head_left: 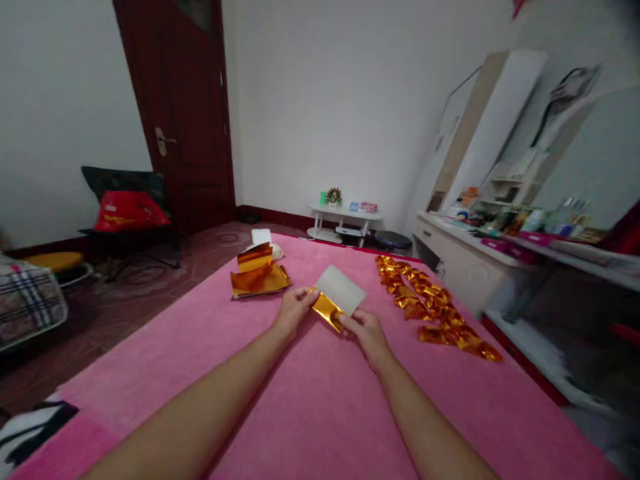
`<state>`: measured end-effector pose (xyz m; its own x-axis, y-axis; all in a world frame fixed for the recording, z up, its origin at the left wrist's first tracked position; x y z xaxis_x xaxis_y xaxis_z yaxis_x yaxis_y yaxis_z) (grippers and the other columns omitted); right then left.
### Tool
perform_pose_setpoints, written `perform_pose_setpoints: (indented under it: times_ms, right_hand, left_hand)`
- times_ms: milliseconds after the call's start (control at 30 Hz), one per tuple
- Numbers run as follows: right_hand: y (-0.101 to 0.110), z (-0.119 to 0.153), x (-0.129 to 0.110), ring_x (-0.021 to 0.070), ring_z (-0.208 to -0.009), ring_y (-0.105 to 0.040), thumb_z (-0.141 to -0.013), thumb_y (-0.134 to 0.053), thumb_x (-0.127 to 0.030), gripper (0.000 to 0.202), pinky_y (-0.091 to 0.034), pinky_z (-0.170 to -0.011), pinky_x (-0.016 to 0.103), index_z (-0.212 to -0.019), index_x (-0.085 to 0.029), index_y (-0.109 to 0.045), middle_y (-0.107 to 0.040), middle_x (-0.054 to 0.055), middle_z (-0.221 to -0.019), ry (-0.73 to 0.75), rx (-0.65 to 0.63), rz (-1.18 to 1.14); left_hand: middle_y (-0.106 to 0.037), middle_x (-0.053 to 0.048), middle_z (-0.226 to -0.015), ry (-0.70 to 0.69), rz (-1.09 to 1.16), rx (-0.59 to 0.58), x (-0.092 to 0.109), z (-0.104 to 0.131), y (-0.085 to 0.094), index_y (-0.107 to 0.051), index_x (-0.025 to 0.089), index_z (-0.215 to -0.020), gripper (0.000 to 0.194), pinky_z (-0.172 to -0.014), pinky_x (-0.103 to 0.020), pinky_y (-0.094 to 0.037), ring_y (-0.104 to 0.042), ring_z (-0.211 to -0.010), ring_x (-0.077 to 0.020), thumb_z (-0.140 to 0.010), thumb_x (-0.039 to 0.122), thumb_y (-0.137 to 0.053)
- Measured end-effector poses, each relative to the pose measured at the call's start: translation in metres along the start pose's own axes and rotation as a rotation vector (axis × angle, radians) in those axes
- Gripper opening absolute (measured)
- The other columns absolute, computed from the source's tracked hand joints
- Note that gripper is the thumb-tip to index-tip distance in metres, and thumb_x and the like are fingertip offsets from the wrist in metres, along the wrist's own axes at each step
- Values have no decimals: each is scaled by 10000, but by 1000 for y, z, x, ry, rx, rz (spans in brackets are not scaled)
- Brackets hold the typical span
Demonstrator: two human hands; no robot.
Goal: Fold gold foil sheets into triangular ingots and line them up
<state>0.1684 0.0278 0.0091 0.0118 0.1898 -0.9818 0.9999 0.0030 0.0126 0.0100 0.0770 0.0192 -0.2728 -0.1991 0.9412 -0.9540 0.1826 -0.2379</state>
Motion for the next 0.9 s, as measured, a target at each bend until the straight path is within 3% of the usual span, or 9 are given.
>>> perform_pose_setpoints:
  times_ms: [333, 433, 533, 667, 800, 900]
  right_hand:
    - [19, 1, -2, 103, -452, -478, -670, -697, -422, 300, -355, -445, 213, -686, -132, -620, -580, -16, -519, 25, 147, -61]
    - [21, 1, -3, 118, -492, -515, -652, -714, -407, 302, -395, -478, 228, -741, -127, -645, -618, -4, -585, 62, 182, -62]
    - [23, 1, -4, 135, -545, -555, -660, -706, -415, 344, -429, -511, 243, -829, -119, -664, -657, 19, -678, 102, 225, -57]
    - [24, 4, -7, 155, -601, -579, -655, -715, -412, 378, -458, -553, 260, -883, -115, -662, -668, 33, -737, 132, 281, -68]
    - [25, 6, -9, 150, -620, -579, -679, -695, -419, 340, -461, -580, 255, -874, -144, -649, -661, 16, -748, 137, 282, -134]
    - [39, 4, -16, 146, -650, -587, -734, -625, -466, 323, -456, -588, 242, -875, -175, -631, -656, 15, -780, 154, 363, -205]
  left_hand:
    - [-574, 16, -512, 64, -21, -105, 1, -3, -5, -651, 94, -646, 348, -444, -173, -290, -427, -433, -55, -588, 421, -757]
    - [-660, -28, -677, 92, 109, -104, -4, -1, -6, -664, 97, -776, 320, -534, -179, -406, -554, -555, -88, -605, 346, -770]
    - [-684, -71, -930, 176, 314, -107, -11, 6, -14, -621, 144, -1002, 461, -683, -248, -500, -639, -736, -144, -584, 232, -795]
    - [-675, -90, -995, 281, 464, -136, -16, 17, -31, -578, 159, -1060, 515, -753, -329, -532, -662, -781, -178, -587, 159, -783]
    - [-687, -95, -943, 290, 442, -129, -18, 20, -37, -597, 132, -1025, 477, -740, -327, -529, -664, -760, -185, -582, 161, -772]
    - [-698, -86, -881, 250, 304, -111, -16, 19, -34, -628, 117, -974, 453, -682, -298, -515, -658, -695, -177, -550, 169, -779]
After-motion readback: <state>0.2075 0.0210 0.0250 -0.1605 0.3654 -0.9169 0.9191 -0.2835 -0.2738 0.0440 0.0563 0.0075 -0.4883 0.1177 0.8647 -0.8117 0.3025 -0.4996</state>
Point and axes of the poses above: each hand's wrist, its own z-axis away from the middle knuckle, its own y-axis out of the back of the hand, x = y × z, the point moved 8 cm from there along -z, towards the middle knuckle
